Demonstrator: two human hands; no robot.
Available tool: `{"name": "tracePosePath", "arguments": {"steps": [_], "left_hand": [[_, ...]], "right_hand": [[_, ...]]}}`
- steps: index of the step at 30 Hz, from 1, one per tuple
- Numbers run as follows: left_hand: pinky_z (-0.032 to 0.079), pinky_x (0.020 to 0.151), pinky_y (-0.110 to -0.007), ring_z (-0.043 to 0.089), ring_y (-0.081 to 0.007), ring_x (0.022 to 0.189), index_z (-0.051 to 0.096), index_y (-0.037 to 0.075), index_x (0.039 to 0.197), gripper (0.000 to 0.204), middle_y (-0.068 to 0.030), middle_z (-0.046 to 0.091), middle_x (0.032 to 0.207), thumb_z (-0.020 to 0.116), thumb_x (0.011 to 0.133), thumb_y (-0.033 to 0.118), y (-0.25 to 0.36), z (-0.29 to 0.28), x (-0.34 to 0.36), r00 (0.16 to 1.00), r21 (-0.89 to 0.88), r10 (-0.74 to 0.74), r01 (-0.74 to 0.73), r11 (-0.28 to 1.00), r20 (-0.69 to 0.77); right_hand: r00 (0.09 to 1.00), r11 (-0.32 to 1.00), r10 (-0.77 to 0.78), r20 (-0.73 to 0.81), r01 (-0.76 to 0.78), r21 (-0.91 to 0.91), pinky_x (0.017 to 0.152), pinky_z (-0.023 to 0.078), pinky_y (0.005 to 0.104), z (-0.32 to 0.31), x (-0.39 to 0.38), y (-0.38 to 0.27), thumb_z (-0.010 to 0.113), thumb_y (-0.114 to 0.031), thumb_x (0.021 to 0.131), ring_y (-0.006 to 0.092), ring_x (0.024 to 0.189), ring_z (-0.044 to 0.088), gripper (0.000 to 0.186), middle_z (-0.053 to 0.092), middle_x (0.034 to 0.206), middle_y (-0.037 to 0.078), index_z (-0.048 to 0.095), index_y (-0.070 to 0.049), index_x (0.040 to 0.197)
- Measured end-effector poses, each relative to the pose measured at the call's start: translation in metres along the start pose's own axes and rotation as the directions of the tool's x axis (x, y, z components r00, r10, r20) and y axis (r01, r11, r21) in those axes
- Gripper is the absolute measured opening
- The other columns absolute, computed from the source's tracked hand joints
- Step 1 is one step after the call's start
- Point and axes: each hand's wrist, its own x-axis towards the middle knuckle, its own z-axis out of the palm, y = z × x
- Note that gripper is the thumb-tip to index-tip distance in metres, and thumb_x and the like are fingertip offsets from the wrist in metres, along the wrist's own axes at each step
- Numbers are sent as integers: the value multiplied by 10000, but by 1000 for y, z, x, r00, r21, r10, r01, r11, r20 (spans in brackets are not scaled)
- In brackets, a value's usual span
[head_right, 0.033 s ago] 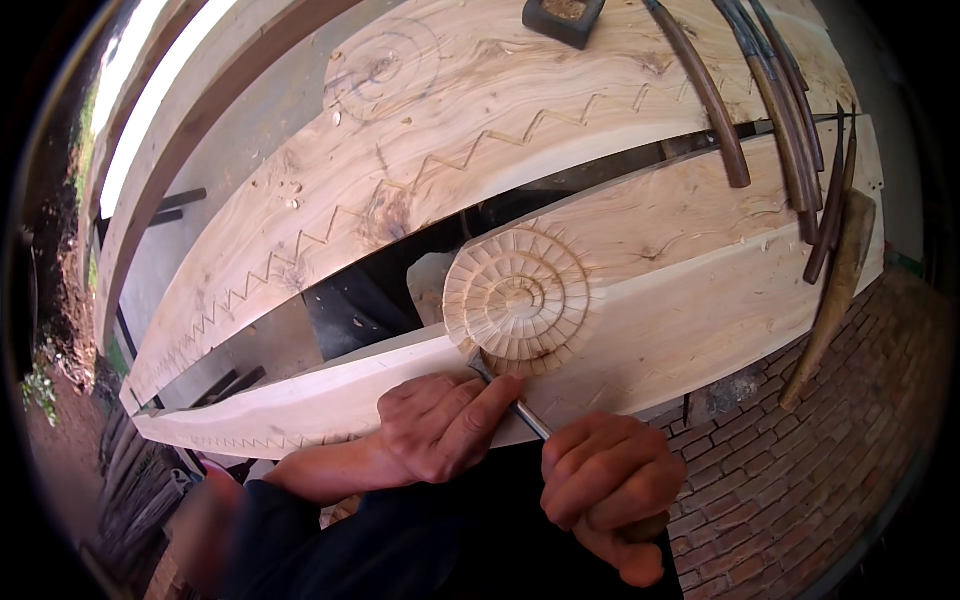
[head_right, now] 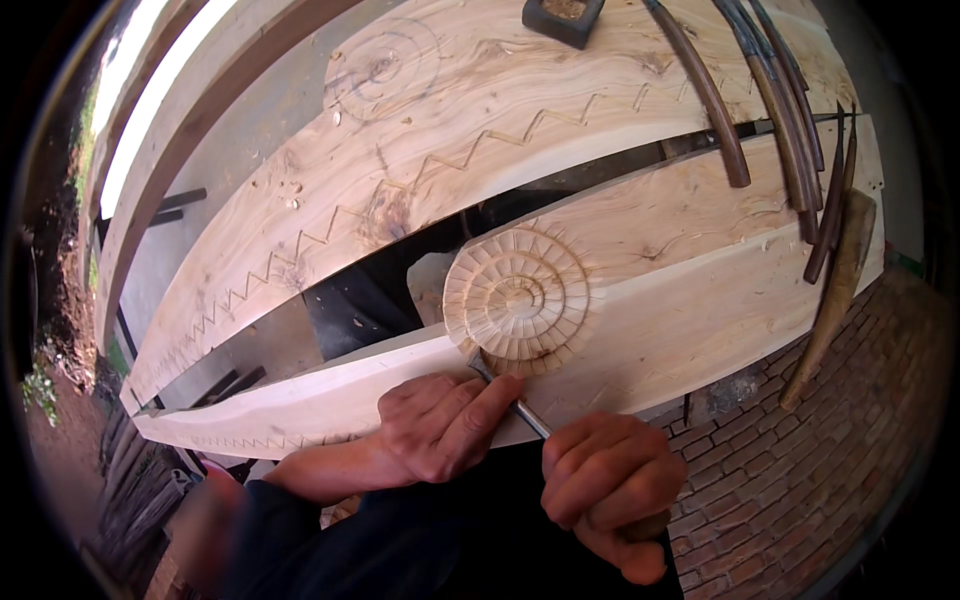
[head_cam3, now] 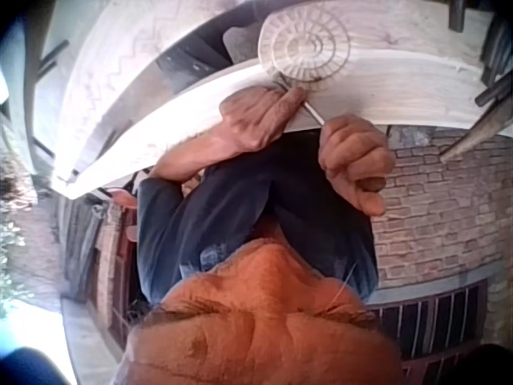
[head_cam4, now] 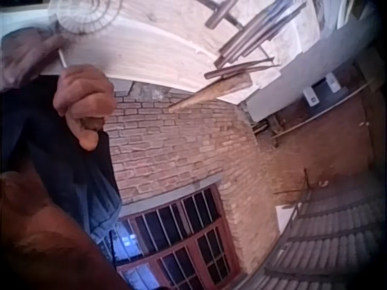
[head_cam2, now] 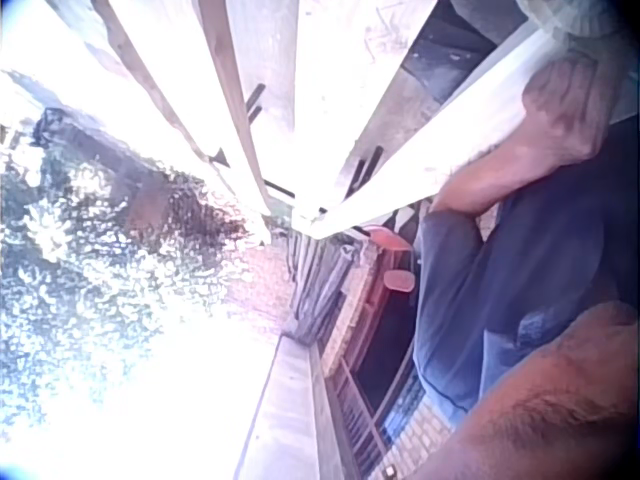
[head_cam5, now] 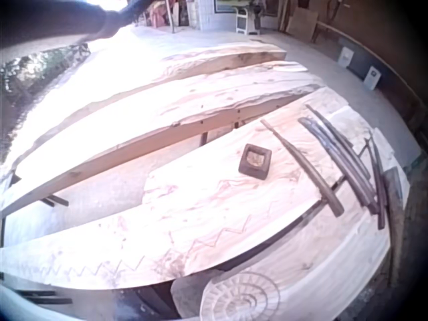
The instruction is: The person carves a spiral pattern into a wooden plank using a chisel and mallet. They repeatedly strike the chisel to deepen the grooves and occasionally switch tools to refine the design.
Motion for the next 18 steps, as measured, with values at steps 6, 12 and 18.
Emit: {"name": "tracePosePath", "arguments": {"steps": [6, 12, 18], "left_hand": [[550, 632, -271, 671, -156, 715, 773, -84, 1210, 512, -69, 692, 825, 744, 717, 52, 0, 2, -2, 1000, -5, 1, -1, 1000, 10], [529, 557, -273, 661, -141, 626, 797, -68, 1192, 381, -75, 701, 778, 813, 813, -28, -1, 1, 3, 1000, -7, 11, -11, 1000, 3], [526, 556, -257, 659, -128, 630, 795, -70, 1202, 397, -70, 701, 784, 826, 810, -18, -2, 3, 1, 999, 19, 48, -49, 999, 19]], "right_hand": [[999, 1000, 15, 29, -15, -6, 389, 359, 264, -4, 1, -1, 654, -573, 1090, 115, 400, 470, 633, 676, 666, 144, 515, -63, 742], [994, 999, 42, 101, -44, 17, 384, 357, 265, -12, 9, -2, 665, -546, 1093, 119, 406, 486, 625, 679, 671, 152, 523, -49, 741], [992, 992, 91, 84, -97, 82, 396, 348, 272, -15, 10, -5, 719, -364, 1085, 131, 409, 496, 501, 683, 682, 166, 528, -46, 747]]}}
